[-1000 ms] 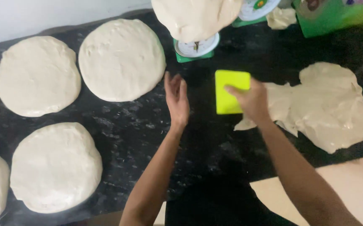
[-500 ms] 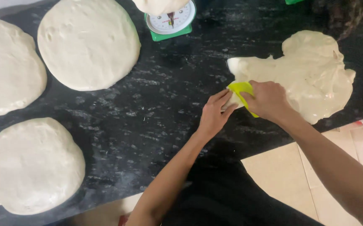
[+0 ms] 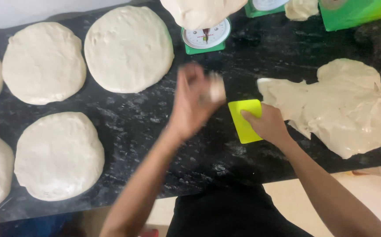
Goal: Portioning, weighing, and shaping dough into flat rounds on a counter
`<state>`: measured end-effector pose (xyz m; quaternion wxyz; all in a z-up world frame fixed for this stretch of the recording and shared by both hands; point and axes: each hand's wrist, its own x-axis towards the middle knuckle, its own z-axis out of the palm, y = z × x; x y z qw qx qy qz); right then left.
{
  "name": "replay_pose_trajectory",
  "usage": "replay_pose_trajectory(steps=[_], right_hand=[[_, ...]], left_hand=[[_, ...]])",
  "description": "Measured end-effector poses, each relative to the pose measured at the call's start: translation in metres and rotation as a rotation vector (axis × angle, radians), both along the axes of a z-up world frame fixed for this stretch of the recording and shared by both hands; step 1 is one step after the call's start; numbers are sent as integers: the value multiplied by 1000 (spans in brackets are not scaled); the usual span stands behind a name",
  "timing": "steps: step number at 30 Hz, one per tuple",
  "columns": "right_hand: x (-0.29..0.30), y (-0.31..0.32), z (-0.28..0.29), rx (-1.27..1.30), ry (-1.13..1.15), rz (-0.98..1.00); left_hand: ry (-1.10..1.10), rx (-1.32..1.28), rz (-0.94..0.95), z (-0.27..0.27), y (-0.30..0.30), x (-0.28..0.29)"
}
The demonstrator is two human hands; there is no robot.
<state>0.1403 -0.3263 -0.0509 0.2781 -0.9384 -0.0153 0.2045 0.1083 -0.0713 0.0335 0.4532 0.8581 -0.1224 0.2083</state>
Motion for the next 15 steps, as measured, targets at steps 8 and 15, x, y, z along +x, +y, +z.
replay_pose_trajectory(steps=[8,15], right_hand=[[-23,10,7,125,36,-2],[-25,2,25,47,137,-25]], left_hand=[[-293,-127,89,122,49,122],[-281,-88,126,130,39,121]])
